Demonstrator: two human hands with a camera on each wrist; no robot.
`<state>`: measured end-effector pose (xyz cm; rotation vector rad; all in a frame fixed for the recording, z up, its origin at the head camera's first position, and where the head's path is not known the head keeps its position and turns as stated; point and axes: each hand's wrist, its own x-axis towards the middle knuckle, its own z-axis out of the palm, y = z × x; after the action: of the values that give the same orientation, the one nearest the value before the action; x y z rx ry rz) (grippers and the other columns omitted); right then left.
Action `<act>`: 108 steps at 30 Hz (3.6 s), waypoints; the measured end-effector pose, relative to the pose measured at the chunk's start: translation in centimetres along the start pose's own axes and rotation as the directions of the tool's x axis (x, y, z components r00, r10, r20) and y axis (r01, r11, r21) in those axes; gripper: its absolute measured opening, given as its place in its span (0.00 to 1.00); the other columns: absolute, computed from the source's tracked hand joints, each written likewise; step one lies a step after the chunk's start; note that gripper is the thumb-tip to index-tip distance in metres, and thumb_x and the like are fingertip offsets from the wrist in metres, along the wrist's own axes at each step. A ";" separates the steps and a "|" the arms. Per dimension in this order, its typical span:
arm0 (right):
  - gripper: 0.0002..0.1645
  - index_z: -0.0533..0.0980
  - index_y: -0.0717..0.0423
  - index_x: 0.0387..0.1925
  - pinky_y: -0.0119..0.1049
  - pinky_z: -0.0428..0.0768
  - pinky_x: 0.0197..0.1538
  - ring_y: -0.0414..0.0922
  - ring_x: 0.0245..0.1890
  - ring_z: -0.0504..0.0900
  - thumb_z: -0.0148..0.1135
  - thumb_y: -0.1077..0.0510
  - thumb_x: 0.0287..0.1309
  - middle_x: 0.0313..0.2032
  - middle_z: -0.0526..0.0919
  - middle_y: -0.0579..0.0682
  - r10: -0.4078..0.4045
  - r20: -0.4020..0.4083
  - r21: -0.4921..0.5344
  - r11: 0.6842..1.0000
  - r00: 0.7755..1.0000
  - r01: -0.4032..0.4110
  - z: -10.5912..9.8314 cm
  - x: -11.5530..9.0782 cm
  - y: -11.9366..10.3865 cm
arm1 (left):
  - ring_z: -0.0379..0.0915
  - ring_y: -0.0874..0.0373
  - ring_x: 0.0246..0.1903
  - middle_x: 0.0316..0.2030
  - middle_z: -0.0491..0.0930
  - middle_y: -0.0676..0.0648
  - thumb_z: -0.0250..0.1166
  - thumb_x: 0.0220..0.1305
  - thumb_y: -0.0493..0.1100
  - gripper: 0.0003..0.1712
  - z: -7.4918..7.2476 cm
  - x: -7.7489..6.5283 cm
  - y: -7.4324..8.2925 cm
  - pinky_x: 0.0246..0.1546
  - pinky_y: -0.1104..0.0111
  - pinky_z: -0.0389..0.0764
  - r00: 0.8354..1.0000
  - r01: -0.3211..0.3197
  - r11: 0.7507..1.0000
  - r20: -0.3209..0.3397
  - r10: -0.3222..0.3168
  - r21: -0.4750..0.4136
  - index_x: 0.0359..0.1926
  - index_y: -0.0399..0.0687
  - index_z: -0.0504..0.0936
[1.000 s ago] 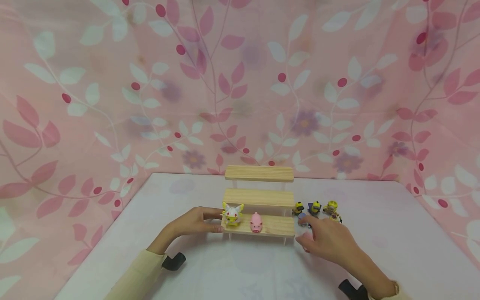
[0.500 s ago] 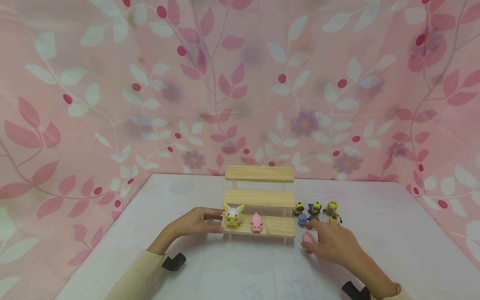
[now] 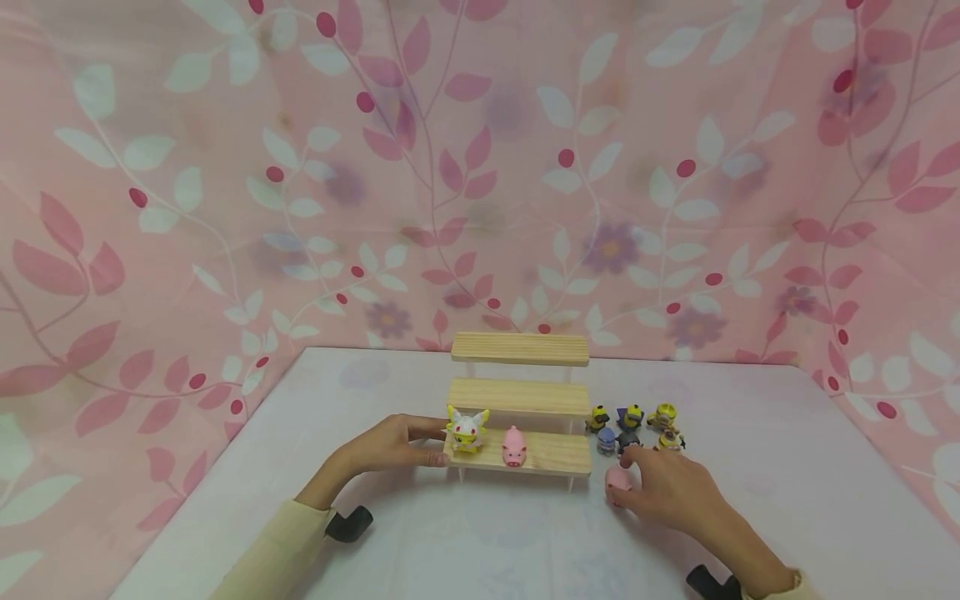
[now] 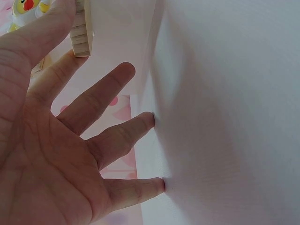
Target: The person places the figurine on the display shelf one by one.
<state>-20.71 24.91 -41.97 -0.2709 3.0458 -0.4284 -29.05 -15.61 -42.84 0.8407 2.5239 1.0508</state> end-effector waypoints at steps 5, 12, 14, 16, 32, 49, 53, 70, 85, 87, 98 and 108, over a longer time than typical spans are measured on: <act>0.26 0.80 0.49 0.38 0.38 0.65 0.23 0.42 0.21 0.67 0.74 0.36 0.46 0.18 0.68 0.43 -0.002 0.007 -0.002 1.000 1.000 0.002 0.2 0.1 0.2 | 0.76 0.57 0.56 0.55 0.81 0.51 0.72 0.57 0.59 0.38 0.0 0.1 0.0 0.56 0.54 0.74 1.000 0.005 1.000 0.001 -0.005 -0.004 0.68 0.56 0.74; 0.24 0.80 0.48 0.37 0.38 0.64 0.22 0.42 0.20 0.66 0.75 0.37 0.46 0.17 0.68 0.43 -0.019 -0.018 0.001 1.000 1.000 0.019 0.3 -0.1 0.3 | 0.76 0.56 0.56 0.56 0.80 0.50 0.72 0.57 0.59 0.38 0.0 0.0 0.1 0.56 0.53 0.74 1.000 0.007 1.000 0.001 -0.007 -0.007 0.68 0.55 0.74; 0.24 0.80 0.48 0.37 0.38 0.64 0.22 0.42 0.20 0.66 0.75 0.37 0.46 0.18 0.68 0.43 -0.018 -0.020 -0.001 1.000 1.000 0.018 0.3 -0.1 0.3 | 0.76 0.56 0.56 0.57 0.80 0.50 0.72 0.58 0.59 0.38 0.0 0.0 0.2 0.57 0.53 0.73 1.000 0.005 1.000 0.000 -0.005 -0.010 0.68 0.55 0.74; 0.24 0.80 0.48 0.36 0.38 0.64 0.23 0.42 0.20 0.66 0.75 0.37 0.45 0.18 0.68 0.43 -0.016 -0.016 -0.004 1.000 1.000 0.016 0.3 -0.1 0.3 | 0.76 0.56 0.56 0.57 0.79 0.51 0.72 0.58 0.58 0.38 0.0 -0.1 0.2 0.57 0.53 0.73 1.000 0.001 1.000 0.000 -0.001 -0.011 0.68 0.54 0.74; 0.26 0.81 0.50 0.41 0.37 0.67 0.22 0.42 0.20 0.67 0.74 0.37 0.47 0.19 0.69 0.43 0.004 -0.002 -0.018 1.000 1.000 -0.004 -1.2 -1.0 -0.4 | 0.76 0.56 0.56 0.56 0.81 0.51 0.72 0.58 0.59 0.38 0.0 0.0 0.0 0.57 0.54 0.73 1.000 -0.001 1.000 -0.001 0.001 -0.012 0.68 0.55 0.74; 0.27 0.81 0.48 0.41 0.34 0.62 0.18 0.40 0.16 0.64 0.73 0.35 0.48 0.17 0.67 0.41 -0.058 -0.113 -0.028 0.998 0.992 0.055 -2.8 -1.8 -1.1 | 0.76 0.57 0.56 0.56 0.80 0.51 0.72 0.58 0.59 0.38 0.0 0.0 0.0 0.56 0.54 0.74 1.000 0.009 1.000 -0.004 -0.009 -0.011 0.68 0.56 0.74; 0.27 0.81 0.47 0.40 0.33 0.61 0.18 0.39 0.16 0.63 0.72 0.33 0.48 0.17 0.67 0.40 -0.080 -0.135 -0.026 0.997 0.988 0.077 -3.1 -2.0 -1.4 | 0.76 0.57 0.56 0.56 0.80 0.51 0.72 0.58 0.59 0.38 0.0 0.0 -0.1 0.55 0.54 0.74 1.000 0.006 1.000 -0.003 -0.006 -0.015 0.68 0.55 0.74; 0.20 0.81 0.43 0.38 0.32 0.62 0.18 0.36 0.15 0.62 0.73 0.37 0.50 0.17 0.66 0.37 -0.158 -0.197 -0.022 0.987 0.968 0.156 -3.6 -1.1 -3.3 | 0.76 0.57 0.56 0.56 0.80 0.50 0.72 0.58 0.57 0.38 0.0 0.0 0.1 0.57 0.52 0.73 1.000 -0.005 0.999 0.004 0.005 -0.036 0.68 0.54 0.74; 0.27 0.82 0.48 0.41 0.32 0.63 0.19 0.36 0.17 0.63 0.71 0.33 0.49 0.16 0.66 0.37 -0.208 -0.194 -0.020 0.978 0.959 0.208 -3.3 0.3 -4.9 | 0.76 0.56 0.57 0.57 0.80 0.49 0.72 0.58 0.57 0.38 0.0 0.0 -0.1 0.57 0.51 0.72 1.000 -0.011 0.998 0.002 0.011 -0.055 0.68 0.54 0.74; 0.29 0.82 0.49 0.42 0.32 0.62 0.19 0.36 0.16 0.63 0.71 0.32 0.49 0.16 0.66 0.37 -0.212 -0.190 -0.018 0.977 0.959 0.213 -3.3 0.5 -5.1 | 0.76 0.56 0.57 0.56 0.80 0.49 0.73 0.58 0.57 0.38 0.0 0.0 -0.1 0.57 0.51 0.72 1.000 -0.010 0.999 0.001 0.011 -0.052 0.68 0.54 0.74; 0.27 0.82 0.48 0.42 0.32 0.66 0.20 0.34 0.18 0.66 0.72 0.33 0.48 0.18 0.69 0.36 -0.239 -0.203 -0.009 0.970 0.950 0.242 -2.8 1.5 -5.6 | 0.75 0.54 0.58 0.57 0.80 0.50 0.72 0.58 0.58 0.38 0.1 -0.1 0.0 0.58 0.50 0.72 1.000 0.005 0.999 0.004 -0.005 -0.037 0.68 0.54 0.74; 0.28 0.82 0.49 0.42 0.33 0.64 0.19 0.35 0.17 0.66 0.72 0.34 0.49 0.18 0.69 0.37 -0.205 -0.168 0.001 0.978 0.964 0.208 -2.7 1.8 -5.9 | 0.75 0.53 0.58 0.56 0.81 0.51 0.72 0.58 0.58 0.38 0.1 0.0 0.1 0.58 0.50 0.72 1.000 0.010 0.999 0.003 -0.010 -0.033 0.67 0.55 0.74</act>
<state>-21.72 19.70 -37.81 -0.5854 3.1864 -0.5158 -28.97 -15.55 -42.84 0.8198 2.4992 1.0843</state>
